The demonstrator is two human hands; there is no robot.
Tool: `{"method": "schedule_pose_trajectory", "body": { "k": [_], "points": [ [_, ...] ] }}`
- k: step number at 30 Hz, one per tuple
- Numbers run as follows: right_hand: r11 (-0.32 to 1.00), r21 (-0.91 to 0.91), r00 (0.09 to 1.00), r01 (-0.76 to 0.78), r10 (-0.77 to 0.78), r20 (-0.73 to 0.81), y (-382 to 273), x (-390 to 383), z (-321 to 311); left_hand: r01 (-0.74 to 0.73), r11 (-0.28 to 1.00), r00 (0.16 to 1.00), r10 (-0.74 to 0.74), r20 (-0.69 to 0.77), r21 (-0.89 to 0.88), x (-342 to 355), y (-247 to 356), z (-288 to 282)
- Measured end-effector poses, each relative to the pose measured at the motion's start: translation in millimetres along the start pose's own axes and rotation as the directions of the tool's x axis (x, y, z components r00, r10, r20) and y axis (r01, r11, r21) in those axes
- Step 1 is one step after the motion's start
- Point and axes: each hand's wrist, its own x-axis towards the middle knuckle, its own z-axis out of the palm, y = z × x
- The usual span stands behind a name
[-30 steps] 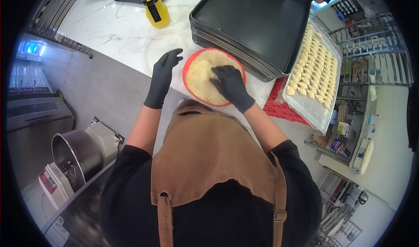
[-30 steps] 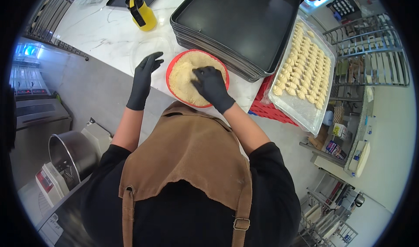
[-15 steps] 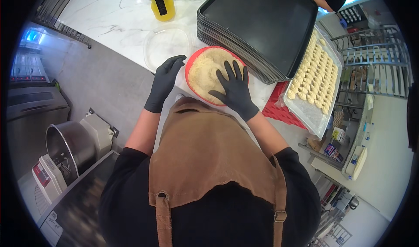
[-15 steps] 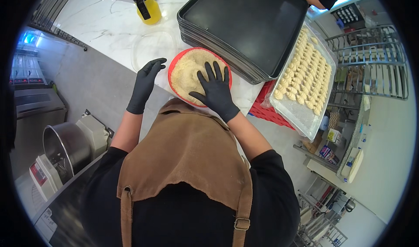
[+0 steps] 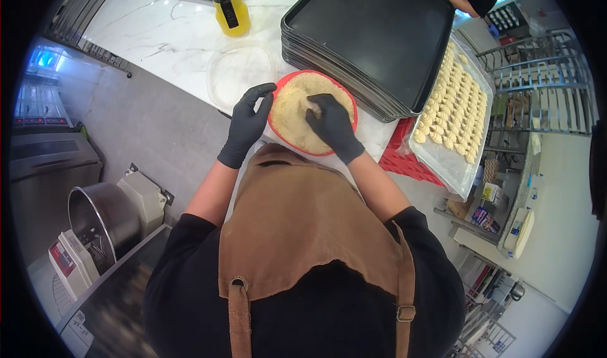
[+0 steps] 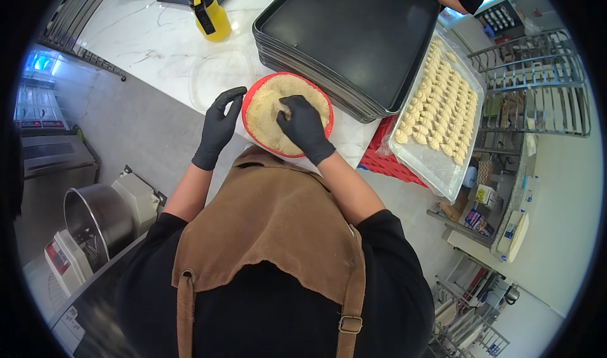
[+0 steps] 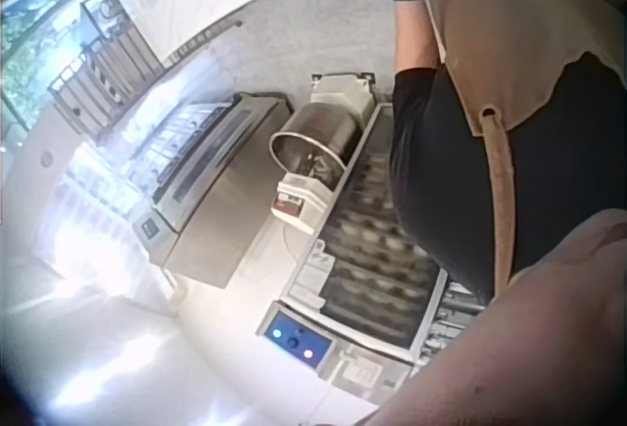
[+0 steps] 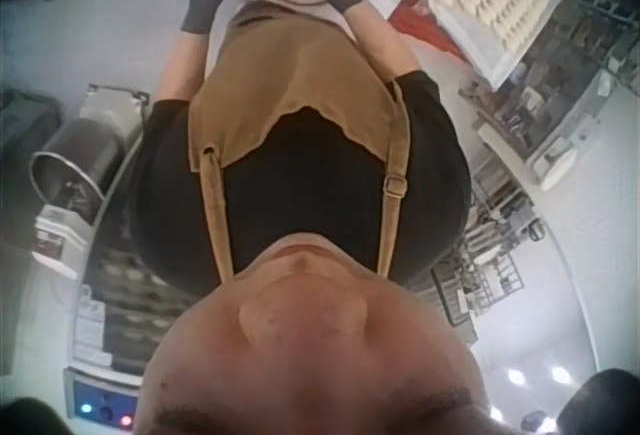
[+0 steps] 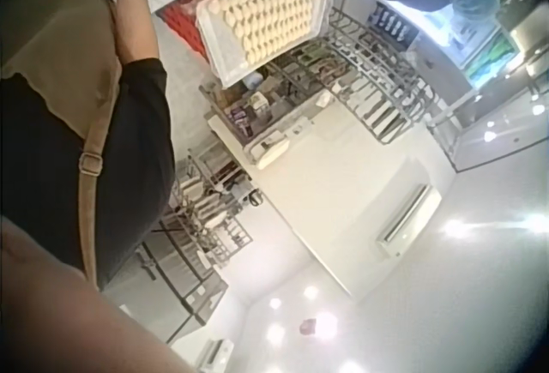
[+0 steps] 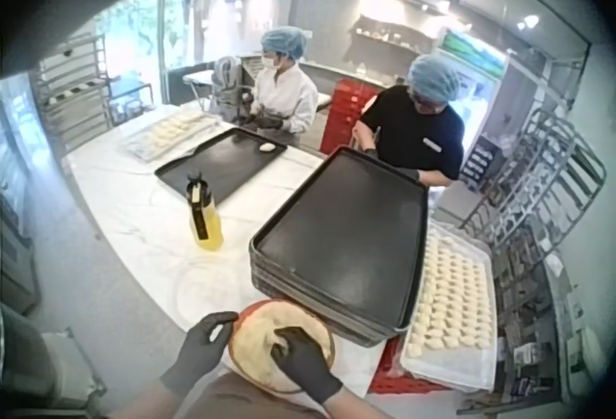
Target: Coating pieces of dough in flour and arranging them onto a baking tray, then transporting the tray to a rack.
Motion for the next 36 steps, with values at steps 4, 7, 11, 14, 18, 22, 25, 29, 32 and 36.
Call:
{"method": "schedule_pose_trajectory", "body": {
  "k": [4, 7, 11, 14, 18, 22, 25, 29, 32, 36],
  "points": [
    [0.550, 0.543, 0.766, -0.634, 0.544, 0.344, 2.6, 13.7, -35.9, -0.379, 0.837, 0.924, 0.325, 0.200, 0.393, 0.2, 24.0, 6.8],
    [0.292, 0.656, 0.686, -0.696, 0.540, 0.488, 4.2, 12.9, -52.7, -0.502, 0.718, 0.862, 0.377, 0.338, 0.481, -3.8, 37.7, 28.5],
    [-0.004, 0.747, 0.673, -0.665, 0.431, 0.601, 19.2, 2.4, -50.6, -0.602, 0.607, 0.795, 0.394, 0.462, 0.519, 4.9, 32.5, 46.0],
    [-0.079, 0.732, 0.647, -0.677, 0.412, 0.642, 23.0, 0.1, -50.7, -0.605, 0.594, 0.794, 0.402, 0.457, 0.530, 14.1, 28.5, 46.3],
    [-0.067, 0.691, 0.598, -0.720, 0.447, 0.666, 18.8, -1.8, -52.8, -0.524, 0.684, 0.840, 0.316, 0.441, 0.508, 15.7, 27.5, 42.0],
    [0.000, 0.654, 0.589, -0.757, 0.434, 0.681, 10.9, 2.1, -55.3, -0.440, 0.825, 0.842, 0.244, 0.481, 0.353, 17.9, 23.0, 42.9],
    [0.208, 0.592, 0.599, -0.779, 0.527, 0.603, -1.1, 1.0, -52.1, -0.417, 0.834, 0.873, 0.256, 0.416, 0.361, 16.7, 21.0, 41.5],
    [0.955, 0.201, 0.976, -0.218, 0.218, 0.024, -12.3, -17.8, -39.1, -0.353, 0.822, 0.909, 0.186, 0.374, 0.447, 17.0, 18.2, 40.7],
    [0.992, -0.038, 0.990, 0.120, -0.117, 0.076, -24.9, -18.4, -37.6, -0.352, 0.771, 0.905, 0.137, 0.402, 0.530, 18.0, 21.1, 38.5],
    [0.970, -0.177, 0.983, 0.167, -0.150, 0.105, -24.6, -17.7, -25.9, -0.315, 0.776, 0.915, 0.096, 0.391, 0.547, 16.4, 22.7, 35.8]
  ]
}}
